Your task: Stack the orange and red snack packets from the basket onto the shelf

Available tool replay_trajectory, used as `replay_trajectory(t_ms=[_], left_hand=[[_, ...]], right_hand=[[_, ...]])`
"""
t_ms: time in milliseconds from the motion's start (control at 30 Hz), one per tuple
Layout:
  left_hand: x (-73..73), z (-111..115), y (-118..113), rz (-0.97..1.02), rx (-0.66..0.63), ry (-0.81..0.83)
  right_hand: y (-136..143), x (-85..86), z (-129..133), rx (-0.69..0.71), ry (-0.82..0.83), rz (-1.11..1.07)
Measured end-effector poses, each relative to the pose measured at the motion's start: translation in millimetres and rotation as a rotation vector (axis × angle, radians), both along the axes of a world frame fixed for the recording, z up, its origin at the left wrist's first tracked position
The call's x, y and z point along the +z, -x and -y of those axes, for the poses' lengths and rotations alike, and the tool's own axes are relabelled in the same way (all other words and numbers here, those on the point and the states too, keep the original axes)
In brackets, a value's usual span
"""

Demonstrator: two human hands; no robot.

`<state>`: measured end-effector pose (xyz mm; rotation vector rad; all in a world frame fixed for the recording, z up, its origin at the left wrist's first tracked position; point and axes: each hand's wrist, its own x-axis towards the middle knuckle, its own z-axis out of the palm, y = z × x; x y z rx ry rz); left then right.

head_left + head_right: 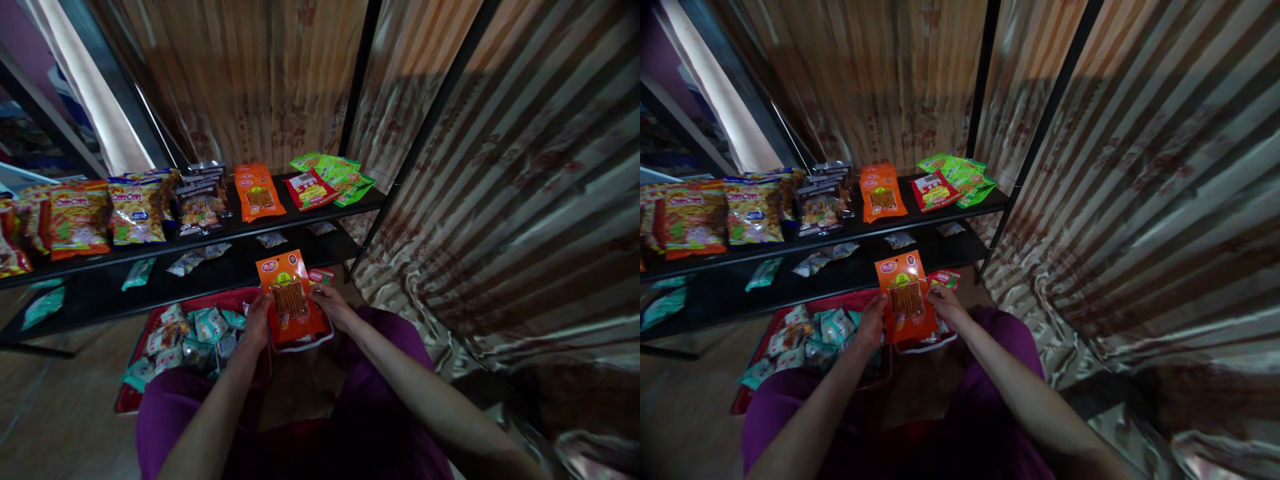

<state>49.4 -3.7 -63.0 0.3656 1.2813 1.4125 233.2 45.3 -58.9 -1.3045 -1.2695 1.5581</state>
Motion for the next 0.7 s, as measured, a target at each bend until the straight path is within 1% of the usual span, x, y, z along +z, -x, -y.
replay_trajectory(t_ms=[100, 167, 233, 300, 367, 467, 533, 567, 633, 700], left_hand=[[23.9, 1.5, 5.2, 0.066, 0.045, -0.085], [38.8, 4.4, 8.8, 0.076, 0.071, -0.116], [53.9, 8.5, 10.9, 0.061, 0.076, -0.145], [70.1, 13.2, 10.8, 0.033, 0.061, -0.17], [87.0, 17.6, 9.5, 0.001, 0.068, -0.182], [109.4, 21.3, 8.2, -0.049, 0.103, -0.175], [118.0, 21.1, 9.3, -0.059, 0.104, -0.163], [119.5, 20.1, 10.5, -0.054, 0.094, -0.16], [117.0, 16.1, 13.9, -0.04, 0.059, -0.163], [108.8, 9.2, 18.0, -0.027, 0.016, -0.168]], right_hand=[[7.1, 19.5, 6.4, 0.044, 0.011, -0.092], [13.0, 32.5, 6.6, 0.06, -0.047, -0.116], [19.4, 45.4, 5.0, 0.045, -0.116, -0.124], [25.8, 58.0, 2.7, 0.002, -0.145, -0.131], [31.7, 70.2, 0.9, -0.023, -0.136, -0.164], [38.7, 85.6, -1.5, -0.003, -0.111, -0.27], [41.6, 91.7, -4.6, 0.011, -0.081, -0.324], [42.6, 93.1, -7.0, 0.012, -0.07, -0.335], [43.8, 92.0, -13.8, 0.012, -0.057, -0.333], [44.3, 86.8, -22.9, 0.008, -0.062, -0.319]])
